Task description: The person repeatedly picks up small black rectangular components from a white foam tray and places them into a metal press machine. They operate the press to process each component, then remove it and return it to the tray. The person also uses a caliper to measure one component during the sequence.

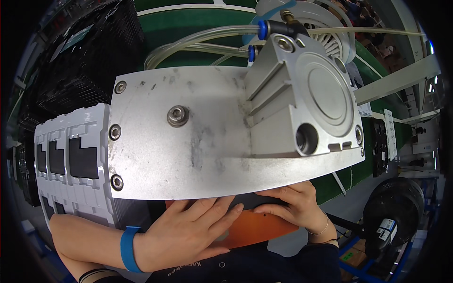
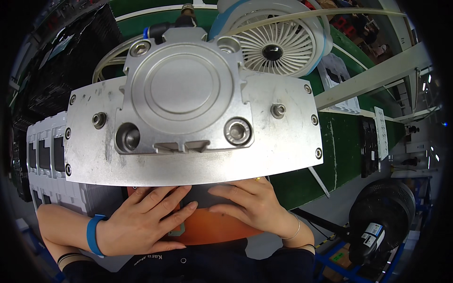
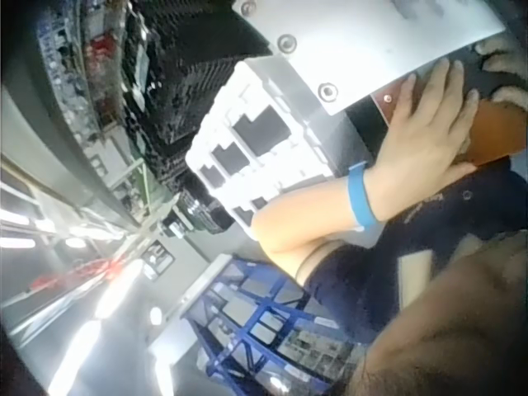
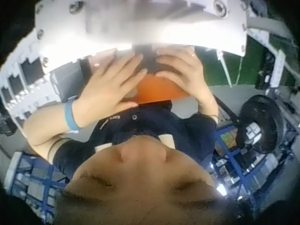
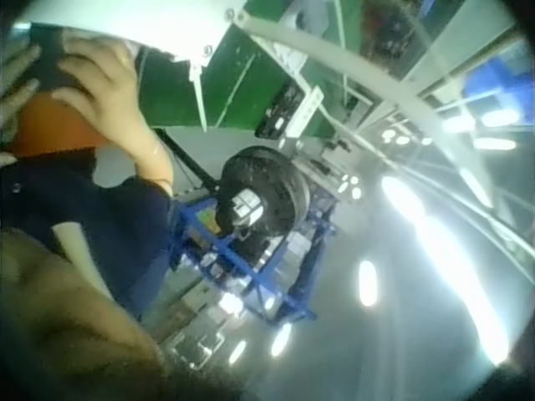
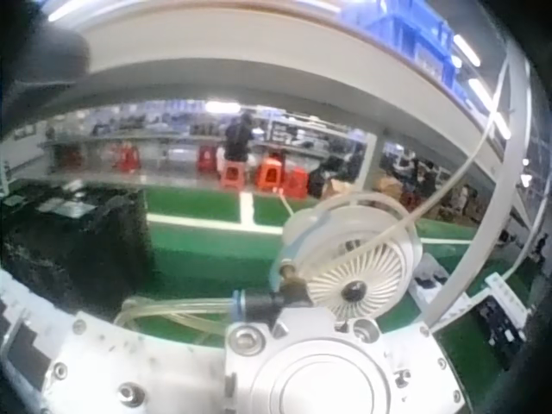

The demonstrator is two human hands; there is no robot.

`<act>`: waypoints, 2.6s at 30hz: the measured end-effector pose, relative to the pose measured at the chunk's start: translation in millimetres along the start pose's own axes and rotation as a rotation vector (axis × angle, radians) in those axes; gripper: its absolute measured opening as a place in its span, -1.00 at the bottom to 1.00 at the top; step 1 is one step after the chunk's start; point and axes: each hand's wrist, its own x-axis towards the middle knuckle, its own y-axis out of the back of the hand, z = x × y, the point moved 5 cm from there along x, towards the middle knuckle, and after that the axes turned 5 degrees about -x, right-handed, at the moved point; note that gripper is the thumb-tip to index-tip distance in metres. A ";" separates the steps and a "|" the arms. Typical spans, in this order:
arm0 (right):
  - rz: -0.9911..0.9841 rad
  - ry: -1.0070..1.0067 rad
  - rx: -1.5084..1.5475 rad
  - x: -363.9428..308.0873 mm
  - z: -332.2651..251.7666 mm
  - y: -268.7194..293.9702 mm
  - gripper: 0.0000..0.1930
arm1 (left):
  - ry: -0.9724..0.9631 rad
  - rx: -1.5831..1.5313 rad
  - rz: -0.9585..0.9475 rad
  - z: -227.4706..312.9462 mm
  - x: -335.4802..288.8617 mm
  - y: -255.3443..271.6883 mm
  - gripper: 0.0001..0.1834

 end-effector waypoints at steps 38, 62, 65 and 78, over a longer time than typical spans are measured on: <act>-0.079 -0.116 0.225 8.0 -22.9 22.0 -0.67 | -0.039 -0.229 0.330 15.0 -36.3 31.4 -0.35; -0.345 0.799 -0.043 72.8 -192.1 -121.6 -0.40 | 0.969 0.314 1.065 -28.4 -280.3 83.1 -0.76; -0.389 0.816 -0.040 69.5 -196.3 -130.9 -0.39 | 1.099 0.923 1.003 -83.9 -364.6 90.5 -0.69; -0.153 0.936 0.027 61.7 -191.0 -131.9 -0.52 | 1.545 -0.328 0.935 -142.0 -393.0 78.1 -0.34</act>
